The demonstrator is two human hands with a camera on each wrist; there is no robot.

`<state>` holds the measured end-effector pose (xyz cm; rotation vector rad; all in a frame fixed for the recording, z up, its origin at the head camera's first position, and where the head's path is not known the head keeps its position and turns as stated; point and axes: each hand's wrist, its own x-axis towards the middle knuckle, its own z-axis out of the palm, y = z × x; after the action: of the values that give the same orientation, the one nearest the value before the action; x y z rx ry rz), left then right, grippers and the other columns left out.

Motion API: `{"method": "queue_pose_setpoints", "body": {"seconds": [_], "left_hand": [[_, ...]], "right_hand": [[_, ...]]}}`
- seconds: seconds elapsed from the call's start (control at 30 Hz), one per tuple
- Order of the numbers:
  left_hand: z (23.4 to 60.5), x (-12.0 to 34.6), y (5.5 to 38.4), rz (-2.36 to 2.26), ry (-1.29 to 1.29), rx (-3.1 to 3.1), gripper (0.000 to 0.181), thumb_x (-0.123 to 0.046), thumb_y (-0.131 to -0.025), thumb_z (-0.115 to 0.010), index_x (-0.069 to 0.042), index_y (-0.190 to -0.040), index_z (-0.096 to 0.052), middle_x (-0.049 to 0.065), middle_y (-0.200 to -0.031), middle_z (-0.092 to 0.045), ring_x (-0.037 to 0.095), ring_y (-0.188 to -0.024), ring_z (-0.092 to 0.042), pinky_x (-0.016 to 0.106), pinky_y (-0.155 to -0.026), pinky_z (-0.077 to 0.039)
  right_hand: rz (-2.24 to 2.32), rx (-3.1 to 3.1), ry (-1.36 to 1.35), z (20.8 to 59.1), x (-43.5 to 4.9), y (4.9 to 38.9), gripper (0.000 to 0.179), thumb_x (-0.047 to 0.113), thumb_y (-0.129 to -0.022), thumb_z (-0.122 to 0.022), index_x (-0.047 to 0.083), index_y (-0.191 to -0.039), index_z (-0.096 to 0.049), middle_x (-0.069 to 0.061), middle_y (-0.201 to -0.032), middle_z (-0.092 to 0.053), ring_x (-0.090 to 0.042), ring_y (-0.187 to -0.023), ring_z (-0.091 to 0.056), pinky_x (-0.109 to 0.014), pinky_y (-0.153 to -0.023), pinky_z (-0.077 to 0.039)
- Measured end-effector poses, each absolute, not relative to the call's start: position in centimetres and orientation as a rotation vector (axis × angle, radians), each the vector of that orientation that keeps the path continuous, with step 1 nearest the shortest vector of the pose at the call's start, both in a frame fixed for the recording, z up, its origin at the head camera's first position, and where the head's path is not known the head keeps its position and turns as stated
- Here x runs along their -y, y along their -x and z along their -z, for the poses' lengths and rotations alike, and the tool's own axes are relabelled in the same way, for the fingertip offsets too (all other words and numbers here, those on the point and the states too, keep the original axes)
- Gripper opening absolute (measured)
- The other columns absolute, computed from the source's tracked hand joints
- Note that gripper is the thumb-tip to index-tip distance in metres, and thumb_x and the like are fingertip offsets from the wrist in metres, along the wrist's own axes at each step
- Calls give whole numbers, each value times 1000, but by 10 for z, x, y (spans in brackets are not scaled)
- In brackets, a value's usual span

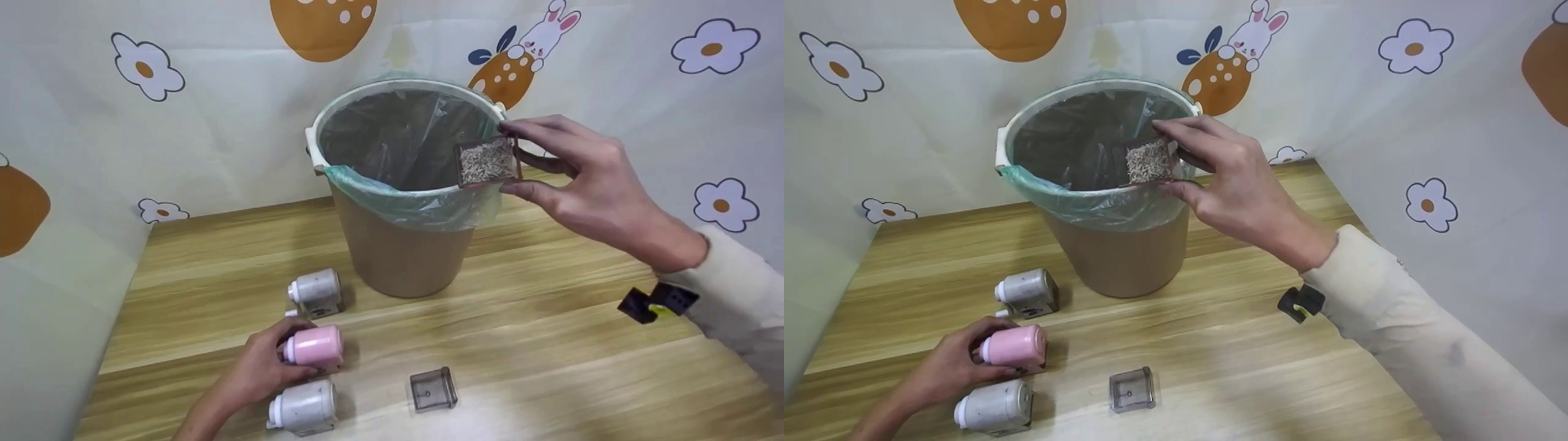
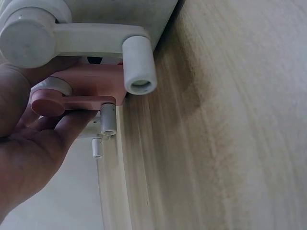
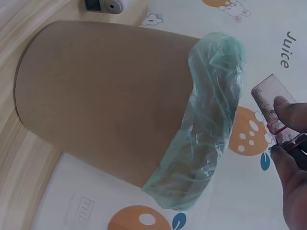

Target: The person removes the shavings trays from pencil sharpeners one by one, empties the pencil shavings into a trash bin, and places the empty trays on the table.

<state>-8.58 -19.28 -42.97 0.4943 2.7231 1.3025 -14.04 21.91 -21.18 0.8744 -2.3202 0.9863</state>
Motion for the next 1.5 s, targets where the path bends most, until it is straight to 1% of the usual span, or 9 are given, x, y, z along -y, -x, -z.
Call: {"method": "queue_pose_setpoints", "body": {"seconds": [0.13, 0.4, 0.57, 0.7, 0.87, 0.97, 1.07, 1.33, 1.5], "left_hand": [[430, 193, 85, -1303, -513, -2724, 58, -15, -65, -92, -13, -115, -64, 3, -110, -73, 20, -98, -68, 28, -86, -55], [430, 193, 86, -1301, -499, -2714, 58, -17, -66, -92, -15, -115, -63, 3, -110, -72, 18, -99, -67, 28, -87, -55], [429, 193, 86, -1305, -484, -2699, 58, -15, -66, -92, -13, -116, -63, 4, -110, -72, 19, -99, -67, 27, -86, -55], [429, 193, 86, -1301, -493, -2690, 59, -15, -66, -92, -12, -117, -63, 5, -111, -72, 21, -99, -67, 28, -86, -55], [428, 194, 87, -1291, -490, -2680, 61, -15, -65, -91, -11, -119, -62, 6, -111, -72, 22, -100, -67, 29, -87, -55], [427, 194, 87, -1285, -480, -2670, 61, -15, -66, -91, -13, -119, -62, 6, -112, -71, 22, -100, -67, 29, -86, -54], [427, 193, 88, -1282, -489, -2666, 60, -16, -66, -91, -13, -119, -62, 6, -112, -71, 22, -99, -67, 29, -85, -55], [426, 194, 87, -1291, -493, -2655, 61, -16, -66, -91, -12, -119, -62, 7, -111, -71, 22, -98, -67, 28, -84, -55], [427, 193, 87, -1287, -485, -2675, 58, -17, -67, -91, -13, -117, -62, 6, -110, -71, 21, -97, -67, 28, -84, -54]], "right_hand": [[-920, 2331, -894, 212, -219, 147, 65, -6, -77, -80, 3, -137, -59, -11, -130, -65, 0, -119, -61, -17, -96, -53], [-822, 2341, -911, 211, -216, 159, 64, 1, -76, -84, 1, -135, -60, -14, -125, -67, -21, -113, -68, -13, -93, -52], [-808, 2343, -908, 209, -209, 164, 63, -2, -76, -83, -2, -135, -59, -17, -120, -66, -25, -113, -69, -12, -95, -51], [-807, 2365, -885, 208, -205, 168, 62, -3, -77, -82, -1, -135, -59, -17, -122, -65, -27, -115, -68, -13, -97, -51], [-706, 2423, -890, 202, -200, 176, 61, -2, -81, -79, 2, -137, -58, -17, -126, -63, -29, -115, -66, -25, -98, -56], [-628, 2431, -915, 198, -196, 181, 59, -5, -82, -77, 2, -138, -58, -19, -127, -62, -31, -114, -64, -36, -98, -57], [-555, 2430, -935, 195, -193, 185, 57, -8, -84, -74, 3, -138, -59, -21, -127, -61, -34, -114, -63, -42, -97, -57], [-396, 2412, -1049, 195, -185, 195, 57, -14, -88, -65, 4, -141, -56, -23, -134, -55, -34, -118, -62, -43, -97, -58], [-325, 2351, -1126, 199, -182, 199, 48, -8, -92, -64, 2, -138, -58, -25, -132, -57, -35, -117, -62, -44, -97, -57]]}}
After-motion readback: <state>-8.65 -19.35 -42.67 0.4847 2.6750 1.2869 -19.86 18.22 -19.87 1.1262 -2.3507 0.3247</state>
